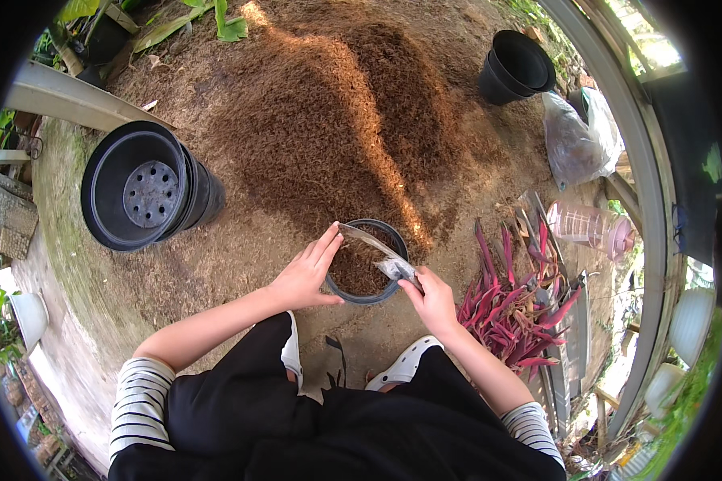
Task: The person scoops soil from a large pile on the ground using a small hand trowel and transfers it into a black plastic plant pot. They repeatedly fill the pot with soil, occasionally using their hand to level the contents.
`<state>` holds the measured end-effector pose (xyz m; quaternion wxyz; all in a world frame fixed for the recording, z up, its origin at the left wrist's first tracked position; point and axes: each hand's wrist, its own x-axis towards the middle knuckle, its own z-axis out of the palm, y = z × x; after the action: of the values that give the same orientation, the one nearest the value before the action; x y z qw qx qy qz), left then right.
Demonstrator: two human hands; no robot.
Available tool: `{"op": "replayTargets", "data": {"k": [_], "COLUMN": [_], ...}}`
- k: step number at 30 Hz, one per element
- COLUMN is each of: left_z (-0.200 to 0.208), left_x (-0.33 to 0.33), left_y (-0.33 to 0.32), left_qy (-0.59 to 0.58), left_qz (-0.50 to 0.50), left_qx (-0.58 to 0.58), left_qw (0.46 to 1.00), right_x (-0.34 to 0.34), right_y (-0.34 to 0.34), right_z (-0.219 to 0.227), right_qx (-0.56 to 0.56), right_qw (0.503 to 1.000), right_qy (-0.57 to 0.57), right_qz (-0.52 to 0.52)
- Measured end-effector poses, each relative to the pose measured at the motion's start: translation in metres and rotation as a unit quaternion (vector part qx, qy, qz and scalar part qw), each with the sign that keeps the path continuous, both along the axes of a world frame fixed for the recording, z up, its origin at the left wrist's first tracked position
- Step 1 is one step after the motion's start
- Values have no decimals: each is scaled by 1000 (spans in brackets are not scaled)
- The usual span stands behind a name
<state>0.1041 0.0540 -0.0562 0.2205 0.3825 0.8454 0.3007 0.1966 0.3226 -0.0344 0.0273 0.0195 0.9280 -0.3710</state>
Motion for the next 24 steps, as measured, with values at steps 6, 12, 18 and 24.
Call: {"op": "replayTargets", "data": {"k": [6, 12, 18, 24], "left_z": [5, 12, 10, 8], "left_x": [-3, -4, -7, -14], "left_y": [2, 2, 3, -4], "left_qy": [-45, 5, 76, 104], "left_qz": [-2, -13, 26, 12], "left_qx": [1, -18, 56, 153], "left_qw": [999, 1000, 995, 983], "right_x": [6, 15, 6, 8], "right_y": [2, 14, 26, 44], "right_z": [-2, -2, -10, -8], "right_qx": [-8, -8, 0, -46], "right_qw": [1000, 998, 994, 995], "right_qy": [23, 21, 73, -79], "right_qz": [5, -55, -76, -41]}}
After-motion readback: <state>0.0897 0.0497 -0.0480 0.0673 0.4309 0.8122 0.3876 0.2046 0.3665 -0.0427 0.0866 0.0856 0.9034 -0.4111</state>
